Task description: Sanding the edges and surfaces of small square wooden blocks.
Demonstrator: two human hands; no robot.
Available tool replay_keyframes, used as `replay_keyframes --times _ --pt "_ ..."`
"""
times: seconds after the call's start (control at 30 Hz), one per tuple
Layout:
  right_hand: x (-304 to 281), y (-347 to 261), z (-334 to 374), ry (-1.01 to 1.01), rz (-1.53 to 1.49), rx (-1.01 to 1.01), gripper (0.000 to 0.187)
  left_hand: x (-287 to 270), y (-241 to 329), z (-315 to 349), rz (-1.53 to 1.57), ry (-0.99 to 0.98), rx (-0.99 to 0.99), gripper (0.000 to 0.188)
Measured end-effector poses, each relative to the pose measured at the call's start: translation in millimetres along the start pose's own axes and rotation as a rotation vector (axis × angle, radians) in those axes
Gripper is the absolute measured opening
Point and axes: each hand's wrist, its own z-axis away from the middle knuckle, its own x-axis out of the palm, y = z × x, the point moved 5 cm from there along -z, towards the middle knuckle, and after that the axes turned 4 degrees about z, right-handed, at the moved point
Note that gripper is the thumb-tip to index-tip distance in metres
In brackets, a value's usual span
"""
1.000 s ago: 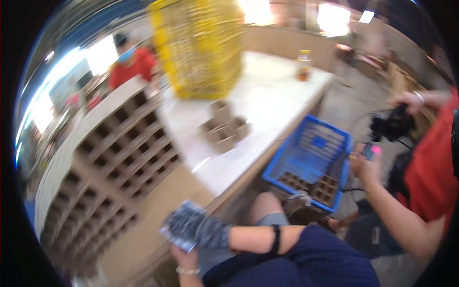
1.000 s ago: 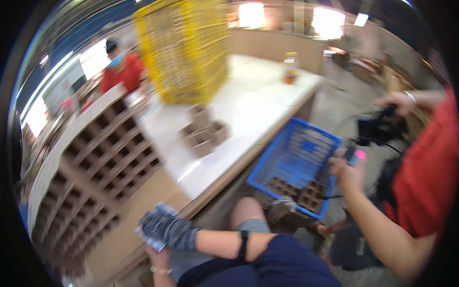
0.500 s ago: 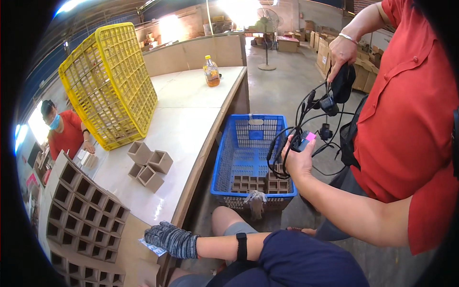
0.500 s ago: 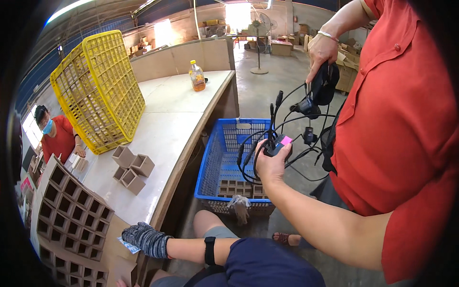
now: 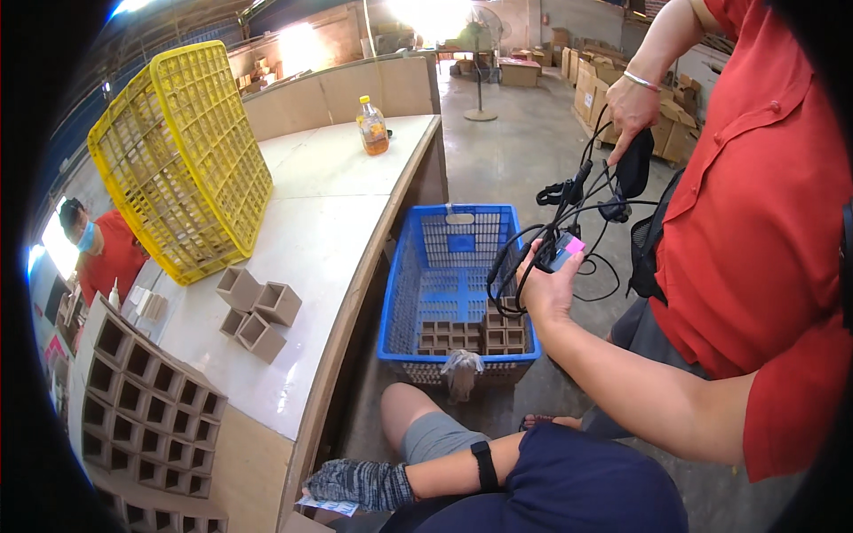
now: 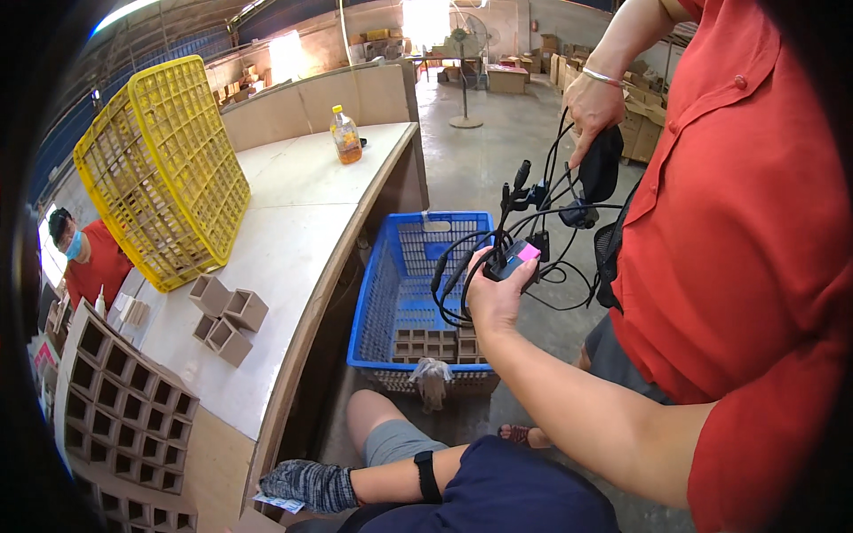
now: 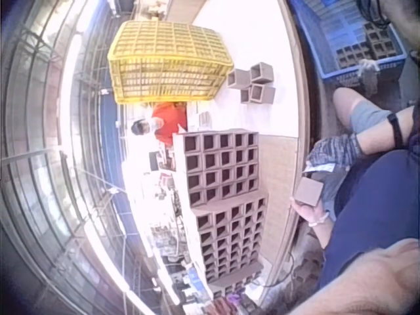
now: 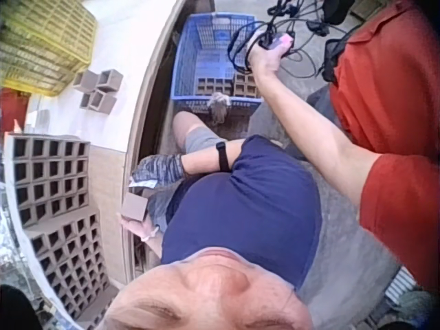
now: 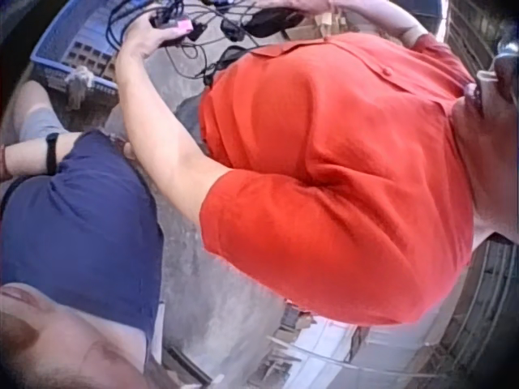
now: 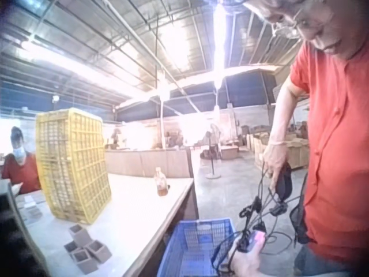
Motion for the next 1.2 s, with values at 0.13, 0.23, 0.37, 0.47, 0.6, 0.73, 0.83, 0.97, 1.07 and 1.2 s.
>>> replay_keyframes --times 0.13,0.23,0.37,0.47,0.6,0.73,0.83,0.97,1.07,1.2 --pt "101.6 11.7 -8.8 -0.235 0.678 -0.159 0.06 4.4 -14.0 -9.1 -0.02 -0.087 -0.071 0.045" --pt "89.8 15.2 -11.2 -0.29 0.633 -0.241 0.056 0.8 -15.1 -11.4 -0.006 -0.054 -0.057 0.046" --pt "83.7 29.6 -6.3 -0.239 0.574 -0.09 0.056 4.3 -13.1 -10.8 -0.018 -0.058 -0.074 0.046" --pt "82.1 30.9 -4.4 -0.231 0.603 -0.133 0.054 4.4 -13.9 -9.4 -0.021 -0.055 -0.077 0.046" --pt "81.1 31.8 0.0 -0.293 0.529 -0.016 0.061 1.9 -16.6 -6.4 -0.016 -0.046 -0.08 0.046" --pt "83.2 31.5 -4.6 -0.271 0.621 -0.029 0.062 7.8 -14.2 2.1 -0.014 -0.04 -0.076 0.046" --pt "81.1 36.4 -5.8 -0.292 0.585 -0.071 0.062 17.4 -12.2 4.9 -0.023 -0.043 -0.083 0.046" --pt "80.8 36.1 -4.0 -0.297 0.53 0.008 0.062 3.7 -19.9 -1.6 -0.006 -0.041 -0.094 0.046" --pt "77.6 36.2 -4.5 -0.274 0.552 0.03 0.062 0.0 -18.0 -3.1 -0.01 -0.039 -0.069 0.046" --pt "74.6 46.4 -4.4 -0.275 0.447 0.09 0.061 14.6 -17.8 -7.0 -0.019 -0.049 -0.075 0.046"
